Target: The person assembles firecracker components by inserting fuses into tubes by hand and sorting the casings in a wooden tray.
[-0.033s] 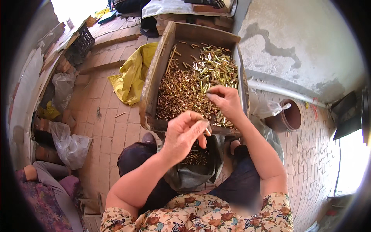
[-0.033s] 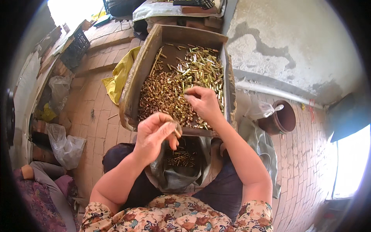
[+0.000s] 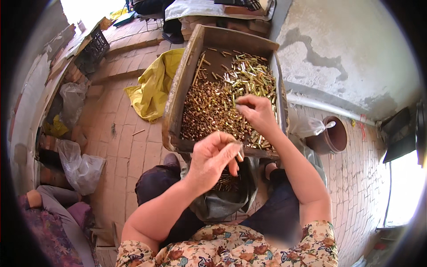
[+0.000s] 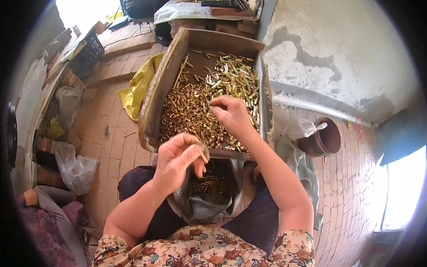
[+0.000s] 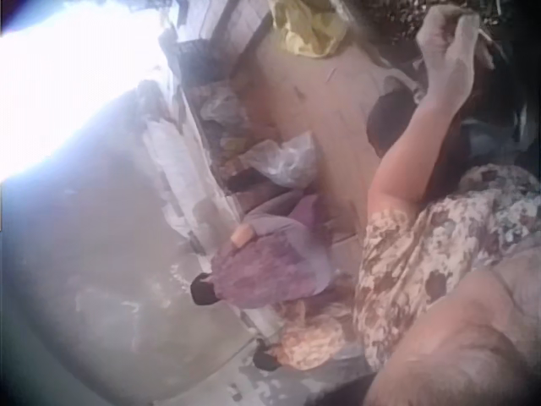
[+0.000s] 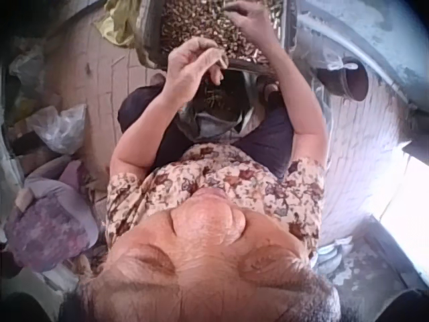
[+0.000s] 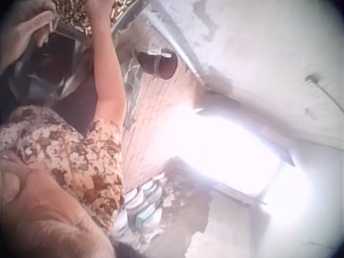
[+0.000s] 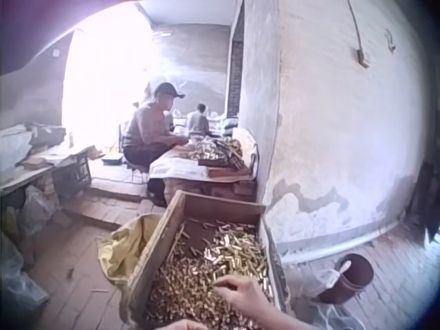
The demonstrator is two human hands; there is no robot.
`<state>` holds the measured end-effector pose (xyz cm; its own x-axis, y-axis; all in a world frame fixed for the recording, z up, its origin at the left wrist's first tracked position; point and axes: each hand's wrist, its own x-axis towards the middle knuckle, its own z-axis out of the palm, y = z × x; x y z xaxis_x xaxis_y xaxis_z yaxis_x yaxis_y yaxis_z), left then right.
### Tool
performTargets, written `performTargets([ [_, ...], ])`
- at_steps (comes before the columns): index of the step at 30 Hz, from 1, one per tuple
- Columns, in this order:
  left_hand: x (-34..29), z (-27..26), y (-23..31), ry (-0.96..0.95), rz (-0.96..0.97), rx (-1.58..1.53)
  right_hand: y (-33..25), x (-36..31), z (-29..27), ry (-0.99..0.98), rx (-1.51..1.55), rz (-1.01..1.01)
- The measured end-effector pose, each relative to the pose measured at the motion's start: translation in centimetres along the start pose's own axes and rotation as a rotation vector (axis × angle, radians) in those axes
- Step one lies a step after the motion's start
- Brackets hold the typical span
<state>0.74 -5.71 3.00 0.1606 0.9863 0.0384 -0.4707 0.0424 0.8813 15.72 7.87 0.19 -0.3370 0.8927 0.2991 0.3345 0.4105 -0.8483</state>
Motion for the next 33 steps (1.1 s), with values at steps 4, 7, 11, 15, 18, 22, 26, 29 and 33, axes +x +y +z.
performTargets([
  [4,-1.2,-0.6,0.9,0.036,-0.070,-0.051,2.6,7.2,4.4,0.049,-0.223,-0.311],
  [7,-1.6,-1.1,2.0,0.015,-0.115,-0.049,3.5,11.1,6.8,0.036,-0.345,-0.342],
  [11,-1.9,-1.7,3.2,0.019,-0.158,-0.113,5.0,14.1,9.3,-0.058,-0.607,-0.341],
  [15,-2.1,-2.4,3.7,0.035,-0.136,-0.117,5.8,15.1,10.1,-0.154,-0.806,-0.370],
  [18,-2.1,-2.8,4.1,0.049,-0.149,-0.145,5.3,15.4,9.4,-0.160,-0.879,-0.472],
  [22,-1.9,-3.5,3.3,0.024,-0.140,-0.227,5.3,14.8,7.3,-0.162,-0.958,-0.700],
  [26,-1.4,-3.3,2.8,0.055,-0.104,-0.236,3.1,12.6,4.4,-0.059,-0.968,-0.792],
  [29,-0.8,-3.2,2.0,0.134,-0.051,-0.199,1.7,10.1,2.0,-0.095,-0.950,-0.714],
  [33,0.1,-3.3,1.7,0.208,-0.003,-0.196,0.0,5.5,-0.7,-0.036,-0.756,-0.519],
])
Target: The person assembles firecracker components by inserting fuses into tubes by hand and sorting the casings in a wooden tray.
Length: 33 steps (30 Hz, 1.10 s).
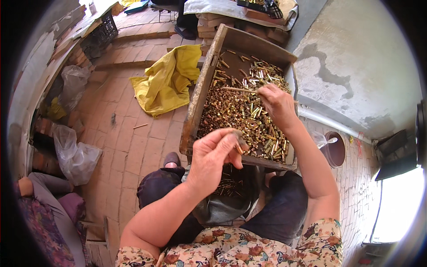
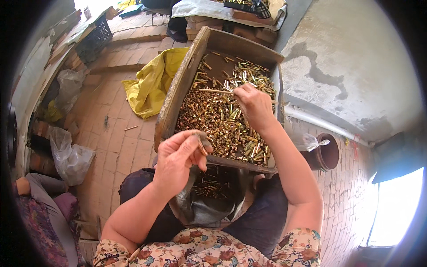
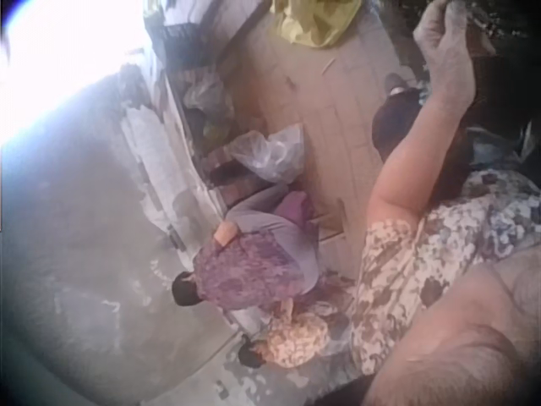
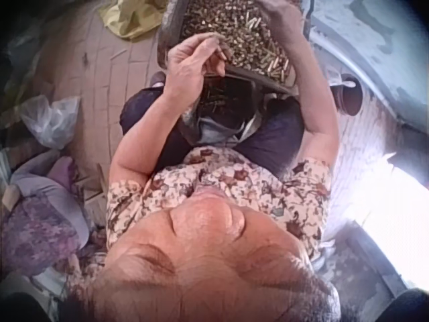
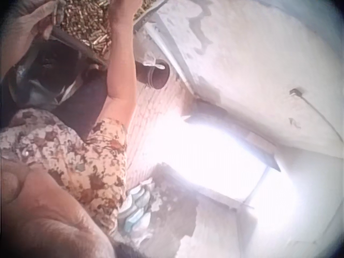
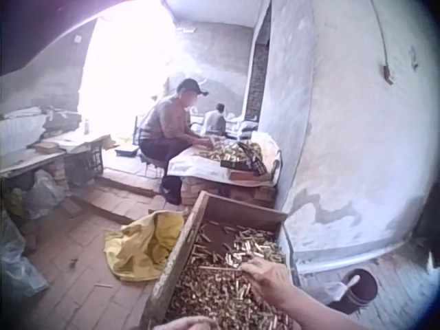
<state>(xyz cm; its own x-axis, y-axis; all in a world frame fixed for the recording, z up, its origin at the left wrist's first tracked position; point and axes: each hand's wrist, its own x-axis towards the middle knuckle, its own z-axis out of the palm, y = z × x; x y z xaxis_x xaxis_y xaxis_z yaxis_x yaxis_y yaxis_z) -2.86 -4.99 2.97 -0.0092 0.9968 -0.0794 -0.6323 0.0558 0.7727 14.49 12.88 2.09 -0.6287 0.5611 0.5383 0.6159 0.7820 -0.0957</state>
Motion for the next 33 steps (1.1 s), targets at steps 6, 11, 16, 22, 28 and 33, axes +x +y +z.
performTargets([
  [6,2.5,-0.6,-1.8,0.038,0.101,-0.028,-2.8,-6.1,-3.7,0.108,0.197,0.241],
  [11,4.2,-1.0,-3.0,0.030,0.139,-0.075,-4.6,-10.3,-5.2,0.121,0.350,0.413],
  [16,4.9,-1.0,-3.7,0.035,0.149,-0.080,-5.5,-12.2,-5.8,0.105,0.454,0.451],
  [22,5.4,-0.8,-4.1,0.018,0.141,-0.103,-6.0,-12.5,-5.7,0.052,0.482,0.440],
  [28,5.5,-0.6,-4.1,0.005,0.125,-0.118,-6.3,-12.0,-5.4,0.039,0.489,0.430],
  [33,5.4,-0.6,-4.1,-0.006,0.125,-0.135,-6.7,-11.7,-5.1,0.050,0.519,0.438],
])
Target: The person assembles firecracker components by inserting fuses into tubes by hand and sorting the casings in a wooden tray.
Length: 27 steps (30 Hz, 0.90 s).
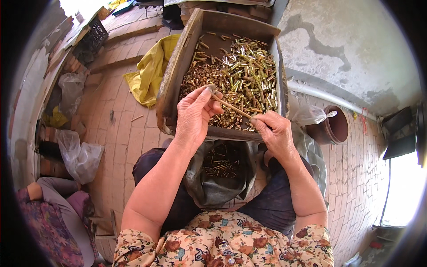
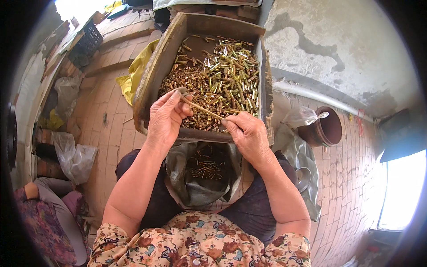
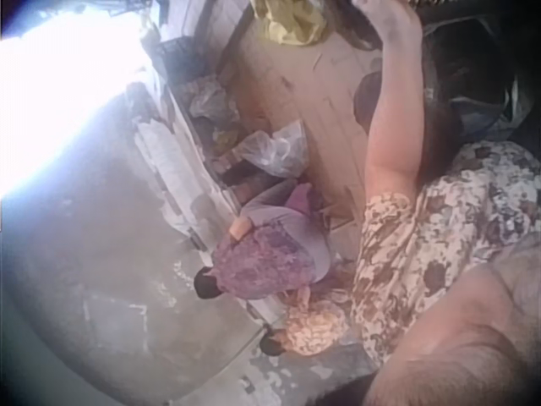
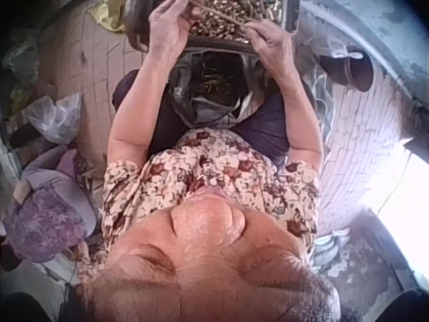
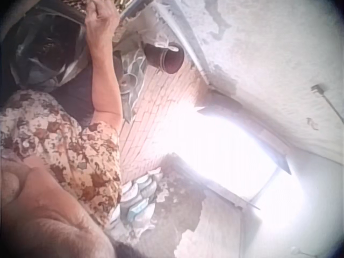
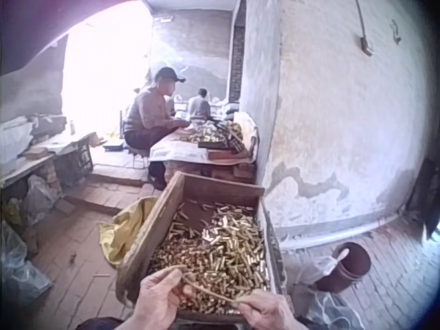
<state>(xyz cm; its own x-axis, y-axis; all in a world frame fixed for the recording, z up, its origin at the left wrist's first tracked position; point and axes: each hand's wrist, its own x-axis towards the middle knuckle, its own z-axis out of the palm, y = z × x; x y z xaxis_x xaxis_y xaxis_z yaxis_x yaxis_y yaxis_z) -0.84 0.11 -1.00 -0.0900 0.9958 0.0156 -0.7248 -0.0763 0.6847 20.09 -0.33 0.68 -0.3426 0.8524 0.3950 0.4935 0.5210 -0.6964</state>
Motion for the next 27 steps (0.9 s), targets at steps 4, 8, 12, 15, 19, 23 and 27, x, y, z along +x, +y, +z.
performTargets([
  [4,-0.4,0.2,-0.1,-0.021,-0.018,0.024,0.0,-0.2,1.0,-0.024,0.136,0.077],
  [8,-0.9,0.2,0.0,-0.069,-0.028,0.016,0.0,-0.3,1.4,-0.186,0.454,0.381],
  [12,-1.1,0.2,0.2,-0.114,-0.015,0.006,-0.4,-0.2,1.0,-0.297,0.670,0.556],
  [15,-1.5,0.3,0.3,-0.109,-0.014,0.015,-0.3,-0.1,0.7,-0.386,0.749,0.662],
  [19,-1.7,0.6,0.4,-0.086,0.014,0.022,-0.3,-0.1,0.2,-0.392,0.741,0.673],
  [23,-1.2,0.0,1.7,0.000,0.079,-0.015,0.4,-0.8,-0.2,-0.334,0.549,0.565],
  [27,-2.2,0.7,1.8,-0.106,0.017,0.370,1.7,-0.2,-1.2,-0.233,0.546,0.612],
])
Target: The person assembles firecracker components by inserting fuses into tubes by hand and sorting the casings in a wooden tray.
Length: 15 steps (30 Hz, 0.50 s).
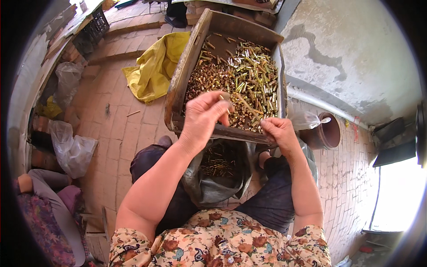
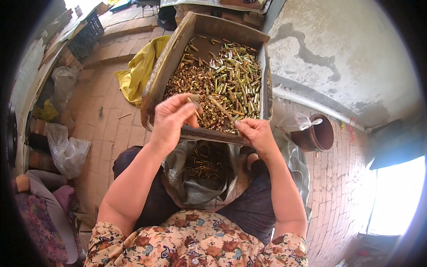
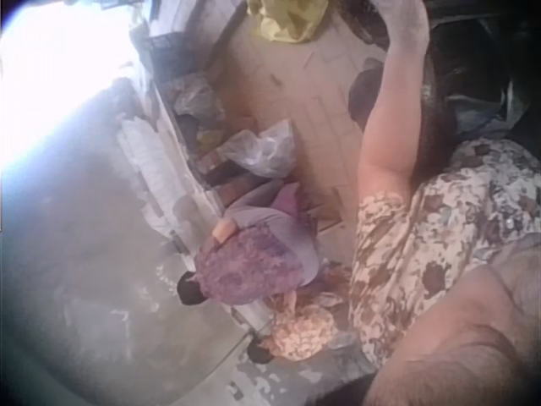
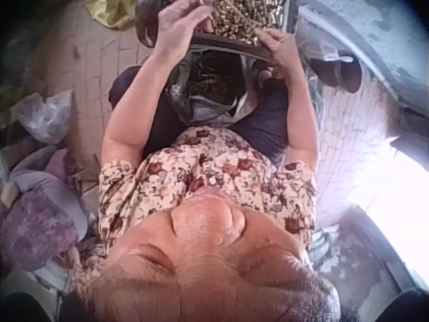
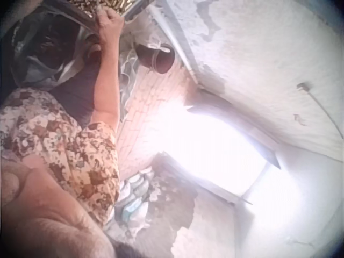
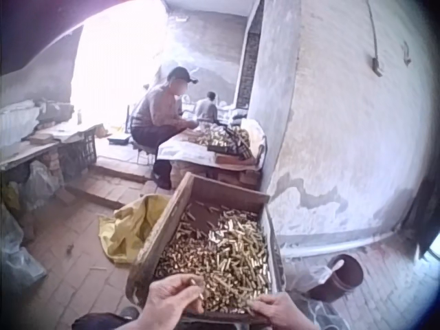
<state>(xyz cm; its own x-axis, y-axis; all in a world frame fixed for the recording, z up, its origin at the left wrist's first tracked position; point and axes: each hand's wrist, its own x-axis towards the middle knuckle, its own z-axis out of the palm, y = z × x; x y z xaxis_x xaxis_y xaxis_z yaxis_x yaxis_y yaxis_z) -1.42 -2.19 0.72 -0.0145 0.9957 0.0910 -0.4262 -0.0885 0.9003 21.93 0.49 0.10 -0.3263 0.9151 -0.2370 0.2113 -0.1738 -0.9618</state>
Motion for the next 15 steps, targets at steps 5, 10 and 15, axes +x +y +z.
performTargets([
  [5,-2.2,1.2,-2.3,-0.323,0.194,0.692,-1.6,3.4,0.0,0.060,-0.177,-0.091],
  [10,-4.0,1.8,-4.5,-0.834,0.073,1.272,-4.8,9.9,1.2,-0.057,-0.322,-0.157],
  [15,-4.5,2.1,-5.2,-1.054,-0.026,1.407,-7.9,16.7,3.3,-0.066,-0.349,-0.270],
])
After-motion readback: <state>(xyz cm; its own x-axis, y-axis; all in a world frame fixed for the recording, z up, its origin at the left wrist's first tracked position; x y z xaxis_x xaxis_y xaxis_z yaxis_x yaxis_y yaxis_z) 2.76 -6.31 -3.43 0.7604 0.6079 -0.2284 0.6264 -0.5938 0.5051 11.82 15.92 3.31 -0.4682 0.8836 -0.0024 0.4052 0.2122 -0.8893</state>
